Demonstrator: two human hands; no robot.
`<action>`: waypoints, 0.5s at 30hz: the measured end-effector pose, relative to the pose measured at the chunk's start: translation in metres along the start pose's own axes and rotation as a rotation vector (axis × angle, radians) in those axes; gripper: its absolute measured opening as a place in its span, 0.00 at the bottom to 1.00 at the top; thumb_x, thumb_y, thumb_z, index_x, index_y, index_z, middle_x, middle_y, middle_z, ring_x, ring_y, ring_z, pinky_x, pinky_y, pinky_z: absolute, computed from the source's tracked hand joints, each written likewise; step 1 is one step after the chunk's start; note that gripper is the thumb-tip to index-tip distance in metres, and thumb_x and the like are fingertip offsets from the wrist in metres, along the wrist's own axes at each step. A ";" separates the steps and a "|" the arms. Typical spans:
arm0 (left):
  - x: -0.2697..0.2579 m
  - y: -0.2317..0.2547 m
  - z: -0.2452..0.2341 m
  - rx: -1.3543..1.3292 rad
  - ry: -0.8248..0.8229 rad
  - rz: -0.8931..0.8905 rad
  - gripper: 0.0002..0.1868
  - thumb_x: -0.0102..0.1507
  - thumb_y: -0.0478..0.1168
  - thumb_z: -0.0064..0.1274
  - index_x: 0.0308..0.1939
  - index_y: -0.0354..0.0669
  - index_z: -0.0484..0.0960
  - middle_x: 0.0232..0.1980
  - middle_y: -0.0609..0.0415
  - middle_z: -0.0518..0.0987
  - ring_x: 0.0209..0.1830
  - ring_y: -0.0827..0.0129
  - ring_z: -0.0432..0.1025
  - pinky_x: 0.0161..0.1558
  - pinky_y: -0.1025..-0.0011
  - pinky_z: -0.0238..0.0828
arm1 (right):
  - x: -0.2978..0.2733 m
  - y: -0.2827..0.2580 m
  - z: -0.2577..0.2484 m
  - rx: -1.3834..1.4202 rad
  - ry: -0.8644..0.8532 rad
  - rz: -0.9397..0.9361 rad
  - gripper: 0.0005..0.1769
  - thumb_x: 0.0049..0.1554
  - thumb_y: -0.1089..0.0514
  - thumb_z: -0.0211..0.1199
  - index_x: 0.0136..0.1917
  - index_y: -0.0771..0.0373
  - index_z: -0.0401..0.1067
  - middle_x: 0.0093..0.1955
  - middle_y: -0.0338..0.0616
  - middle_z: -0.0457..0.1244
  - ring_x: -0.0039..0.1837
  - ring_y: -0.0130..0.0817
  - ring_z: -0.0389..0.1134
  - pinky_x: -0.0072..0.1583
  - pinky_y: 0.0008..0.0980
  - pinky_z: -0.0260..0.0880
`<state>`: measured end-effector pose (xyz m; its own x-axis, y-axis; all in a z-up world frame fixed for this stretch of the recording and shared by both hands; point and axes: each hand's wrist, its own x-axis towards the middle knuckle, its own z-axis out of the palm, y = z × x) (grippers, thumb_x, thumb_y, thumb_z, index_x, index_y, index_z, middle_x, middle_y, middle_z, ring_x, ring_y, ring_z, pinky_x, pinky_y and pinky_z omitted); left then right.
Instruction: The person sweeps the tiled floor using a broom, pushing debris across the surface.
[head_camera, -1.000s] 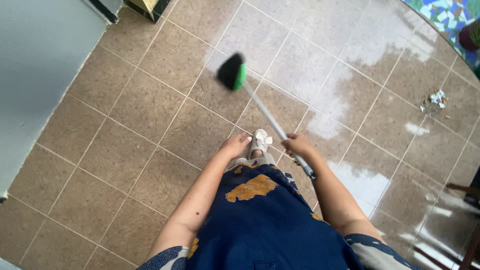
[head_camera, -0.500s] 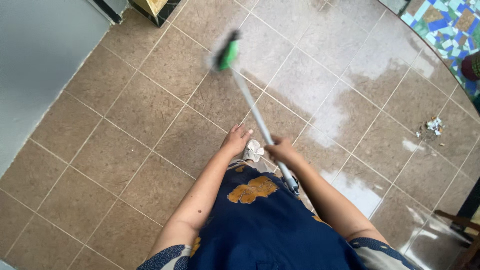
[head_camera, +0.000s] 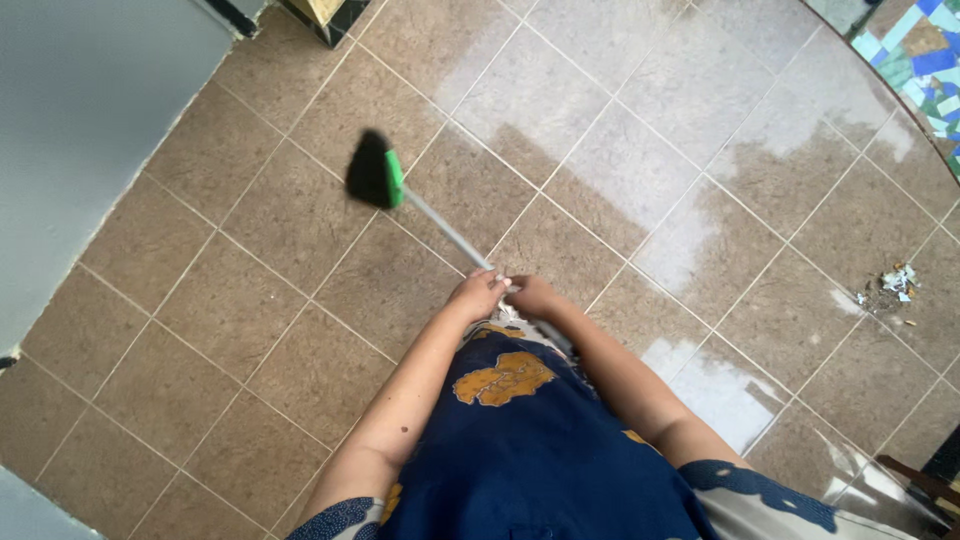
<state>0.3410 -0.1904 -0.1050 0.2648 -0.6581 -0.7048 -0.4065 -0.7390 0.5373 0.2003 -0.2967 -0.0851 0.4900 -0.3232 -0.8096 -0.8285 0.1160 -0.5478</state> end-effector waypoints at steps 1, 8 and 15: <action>0.006 0.007 0.001 -0.015 0.025 0.102 0.33 0.67 0.61 0.46 0.69 0.45 0.72 0.73 0.45 0.70 0.73 0.53 0.64 0.71 0.61 0.60 | -0.006 0.000 -0.017 0.040 0.026 0.072 0.29 0.52 0.52 0.65 0.67 0.58 0.73 0.37 0.45 0.70 0.33 0.31 0.69 0.37 0.34 0.72; 0.030 0.061 0.001 0.098 -0.059 0.169 0.35 0.67 0.64 0.43 0.70 0.45 0.73 0.77 0.46 0.64 0.77 0.53 0.58 0.74 0.61 0.54 | -0.024 0.020 -0.112 0.324 0.180 0.195 0.24 0.58 0.56 0.64 0.66 0.66 0.72 0.34 0.39 0.63 0.30 0.28 0.62 0.31 0.31 0.64; 0.045 0.087 -0.040 0.080 -0.086 0.272 0.36 0.67 0.63 0.44 0.71 0.45 0.71 0.78 0.41 0.60 0.78 0.50 0.54 0.74 0.59 0.51 | -0.044 -0.048 -0.123 0.407 0.376 0.160 0.24 0.56 0.61 0.65 0.65 0.70 0.70 0.32 0.42 0.63 0.30 0.29 0.63 0.31 0.31 0.65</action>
<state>0.3527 -0.2901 -0.0712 0.0631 -0.8136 -0.5780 -0.5210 -0.5209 0.6762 0.1853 -0.4037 0.0026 0.1756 -0.5753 -0.7989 -0.6768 0.5188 -0.5224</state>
